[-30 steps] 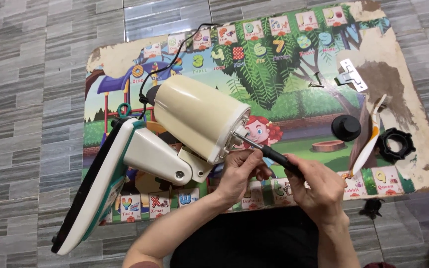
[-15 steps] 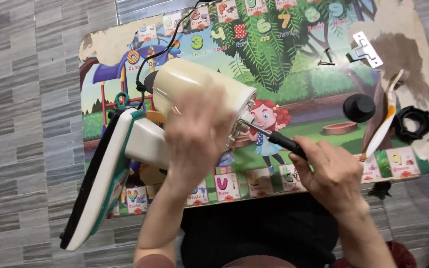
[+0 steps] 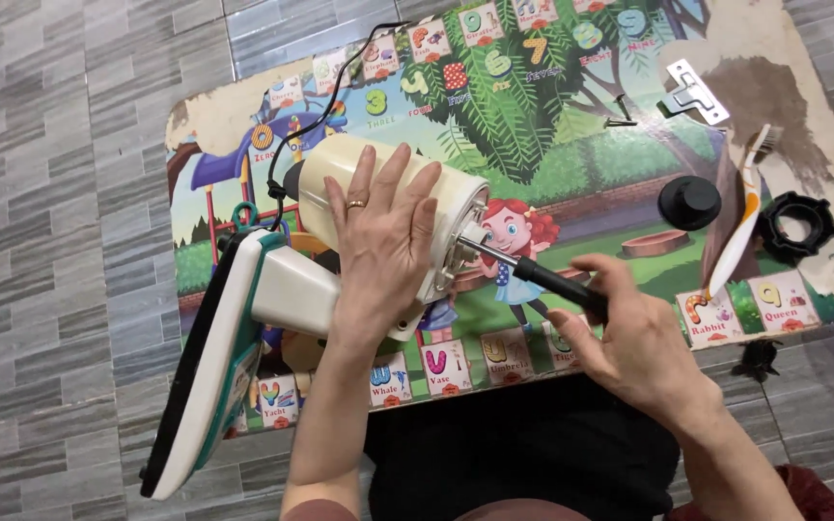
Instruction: The person assembles a beige and white appliance, likely a fan, on a colorful mat. They use a screwdriver to tighten screws on the motor housing and then attach a metal bracket to the base of the unit.
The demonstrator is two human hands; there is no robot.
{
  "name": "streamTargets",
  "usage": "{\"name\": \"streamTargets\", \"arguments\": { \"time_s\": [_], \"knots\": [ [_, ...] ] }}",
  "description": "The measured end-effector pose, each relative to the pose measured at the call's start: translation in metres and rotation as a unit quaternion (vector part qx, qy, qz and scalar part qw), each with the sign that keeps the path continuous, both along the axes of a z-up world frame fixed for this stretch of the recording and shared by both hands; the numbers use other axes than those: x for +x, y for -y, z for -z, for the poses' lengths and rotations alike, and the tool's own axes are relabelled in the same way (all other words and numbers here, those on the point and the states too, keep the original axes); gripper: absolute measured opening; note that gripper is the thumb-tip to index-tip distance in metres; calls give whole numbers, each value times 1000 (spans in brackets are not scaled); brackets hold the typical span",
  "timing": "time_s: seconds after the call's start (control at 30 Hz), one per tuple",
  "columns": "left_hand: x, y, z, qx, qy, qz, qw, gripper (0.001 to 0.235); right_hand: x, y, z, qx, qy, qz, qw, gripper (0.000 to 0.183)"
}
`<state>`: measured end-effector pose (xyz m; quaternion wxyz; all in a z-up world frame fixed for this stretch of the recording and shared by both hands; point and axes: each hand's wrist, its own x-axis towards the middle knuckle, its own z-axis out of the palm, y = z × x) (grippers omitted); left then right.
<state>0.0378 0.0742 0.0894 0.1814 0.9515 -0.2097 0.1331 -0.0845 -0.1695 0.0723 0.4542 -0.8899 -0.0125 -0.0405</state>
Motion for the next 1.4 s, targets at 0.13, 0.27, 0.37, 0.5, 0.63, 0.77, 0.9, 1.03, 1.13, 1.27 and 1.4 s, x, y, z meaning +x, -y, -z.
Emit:
{"name": "streamTargets", "arguments": {
  "time_s": [0.13,0.27,0.37,0.5,0.63,0.77,0.9,1.03,1.13,1.27,1.4],
  "knots": [
    [1,-2,4,-6,13,1,1000,47,-1,0,47,-119,158,36,980,28],
    [2,-2,6,-9,9,5,1000,47,-7,-9,42,-34,158,76,984,25],
    [1,-4,9,-5,23,9,1000,45,-9,-13,23,77,41,73,994,25],
    [-3,-10,11,-23,16,21,999,50,-5,-5,16,28,-56,11,998,26],
    [-63,-30,-8,-57,60,28,996,58,17,51,41,83,-106,-120,984,33],
    [-133,-55,13,-185,143,-69,970,68,71,68,70,226,-112,-86,964,45],
    [-165,-68,27,-395,-84,-210,891,97,138,11,11,324,-273,-13,906,45],
    [-134,-66,30,-578,-163,-290,745,107,167,-34,28,458,-253,-31,852,33],
    [-107,-64,27,-538,-261,-351,721,118,167,-52,34,435,-259,-98,857,49],
    [-98,-66,69,-675,-99,-236,692,83,174,-59,65,520,-294,-11,802,39],
    [-89,-62,67,-691,-66,-197,693,82,174,-54,76,524,-266,-6,809,36]
  ]
}}
